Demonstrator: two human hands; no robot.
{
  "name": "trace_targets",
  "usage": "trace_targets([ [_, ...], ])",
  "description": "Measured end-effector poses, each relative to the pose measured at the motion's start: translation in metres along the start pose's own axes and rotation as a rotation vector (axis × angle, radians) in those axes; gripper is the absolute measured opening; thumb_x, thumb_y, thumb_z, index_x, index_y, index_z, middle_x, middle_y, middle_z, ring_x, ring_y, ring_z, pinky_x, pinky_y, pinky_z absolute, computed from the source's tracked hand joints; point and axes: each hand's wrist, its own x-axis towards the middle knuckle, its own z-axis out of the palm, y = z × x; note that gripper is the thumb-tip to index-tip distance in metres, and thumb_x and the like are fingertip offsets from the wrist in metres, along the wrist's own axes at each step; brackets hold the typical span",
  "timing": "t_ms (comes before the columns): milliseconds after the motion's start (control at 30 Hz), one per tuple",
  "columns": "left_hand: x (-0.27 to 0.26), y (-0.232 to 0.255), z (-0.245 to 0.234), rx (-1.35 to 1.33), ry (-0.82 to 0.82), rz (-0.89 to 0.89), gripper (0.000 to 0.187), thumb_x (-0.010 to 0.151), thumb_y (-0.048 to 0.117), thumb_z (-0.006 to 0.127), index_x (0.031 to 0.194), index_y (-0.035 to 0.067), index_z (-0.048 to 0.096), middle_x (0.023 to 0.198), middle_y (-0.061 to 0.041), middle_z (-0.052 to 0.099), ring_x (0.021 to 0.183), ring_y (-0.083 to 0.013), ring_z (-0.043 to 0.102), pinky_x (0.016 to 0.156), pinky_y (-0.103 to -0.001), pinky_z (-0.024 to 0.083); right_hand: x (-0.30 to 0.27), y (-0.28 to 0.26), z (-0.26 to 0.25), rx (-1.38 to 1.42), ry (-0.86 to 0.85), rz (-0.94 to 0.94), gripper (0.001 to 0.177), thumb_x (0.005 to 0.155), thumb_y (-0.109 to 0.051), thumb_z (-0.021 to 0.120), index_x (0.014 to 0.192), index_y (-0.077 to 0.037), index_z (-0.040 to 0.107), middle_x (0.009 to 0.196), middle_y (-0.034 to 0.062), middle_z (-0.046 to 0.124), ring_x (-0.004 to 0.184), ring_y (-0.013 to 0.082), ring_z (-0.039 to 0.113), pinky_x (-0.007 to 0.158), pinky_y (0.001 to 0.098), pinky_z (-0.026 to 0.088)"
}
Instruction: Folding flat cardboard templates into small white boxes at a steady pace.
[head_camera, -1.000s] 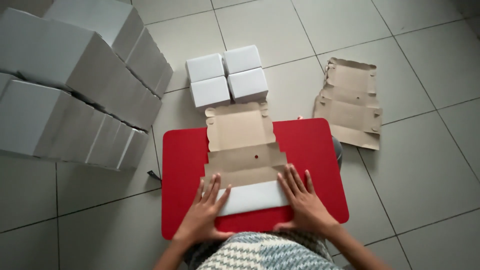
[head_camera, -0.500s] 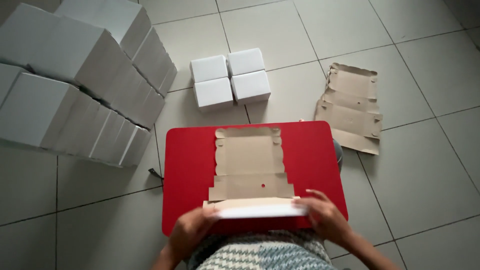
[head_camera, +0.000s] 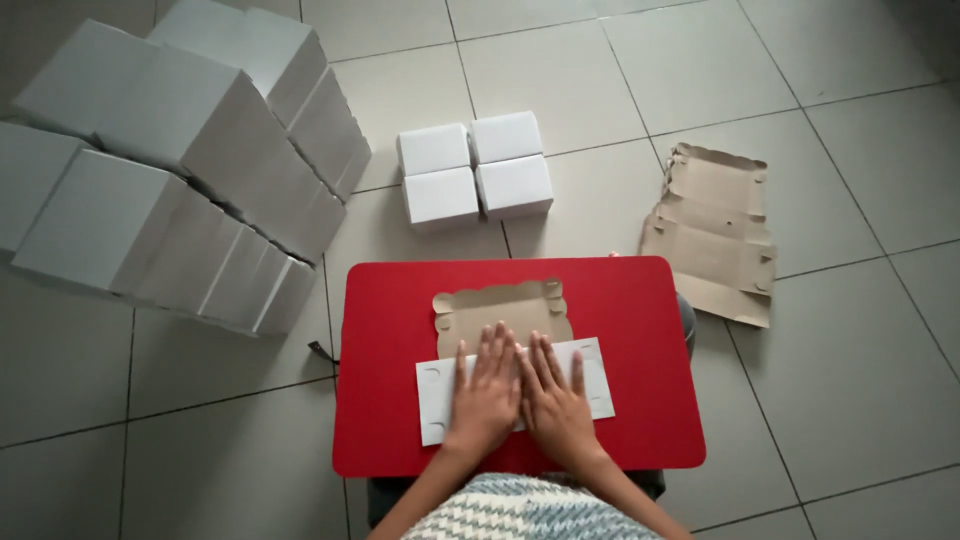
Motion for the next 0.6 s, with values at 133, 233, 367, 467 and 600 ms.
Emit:
trace_targets([
  [133, 0.005, -0.042, 0.002, -0.2, -0.094, -0.172, 0.066, 0.103, 0.036, 0.032, 0.163, 0.016, 0.013, 0.172, -0.009, 0.001, 0.158, -0.0279, -0.003, 0.123, -0.055, -0.007, 0.002, 0.038, -0.007, 0.079, -0.034, 0.103, 0.064, 0.105, -0.041, 0.031, 0.164, -0.017, 0.021, 0.172, 0.0089, 0.01, 0.16, 0.0211, 0.002, 0.125, 0.0488, -0.004],
  [233, 0.005, -0.041, -0.01, 0.038, -0.147, -0.273, 0.071, 0.102, 0.039, 0.027, 0.165, 0.017, 0.003, 0.172, -0.013, -0.011, 0.157, -0.0331, -0.016, 0.12, -0.064, -0.016, -0.003, 0.037, 0.006, 0.063, -0.05, 0.168, 0.065, 0.105, -0.04, 0.025, 0.164, -0.015, 0.016, 0.173, 0.0066, 0.004, 0.16, 0.0197, -0.004, 0.122, 0.0584, -0.013],
  [367, 0.015, -0.005, -0.015, 0.031, -0.127, -0.122, 0.07, 0.098, 0.034, 0.033, 0.164, 0.02, 0.017, 0.173, -0.014, -0.004, 0.159, -0.0309, -0.011, 0.122, -0.064, -0.013, 0.012, -0.012, -0.003, 0.147, -0.044, -0.207, 0.068, 0.099, -0.025, 0.04, 0.162, -0.005, 0.023, 0.171, 0.0109, 0.017, 0.16, 0.0222, 0.01, 0.123, 0.059, 0.002],
  [467, 0.013, -0.006, -0.008, -0.019, -0.06, -0.143, 0.067, 0.097, 0.031, 0.033, 0.162, 0.018, 0.021, 0.174, -0.014, 0.001, 0.161, -0.0317, -0.005, 0.121, -0.07, -0.007, 0.041, 0.005, 0.026, 0.191, -0.064, -0.221, 0.07, 0.093, -0.02, 0.046, 0.161, -0.011, 0.031, 0.165, 0.0137, 0.035, 0.151, 0.0251, 0.034, 0.12, 0.0523, 0.024],
  [600, 0.015, -0.007, -0.015, -0.014, -0.017, -0.111, 0.068, 0.099, 0.03, 0.031, 0.164, 0.019, 0.016, 0.174, -0.014, 0.001, 0.16, -0.0321, -0.006, 0.121, -0.07, -0.009, 0.106, 0.031, 0.005, 0.14, 0.029, 0.006, 0.069, 0.101, -0.039, 0.047, 0.163, -0.012, 0.03, 0.167, 0.015, 0.03, 0.157, 0.029, 0.02, 0.124, 0.0541, 0.009],
])
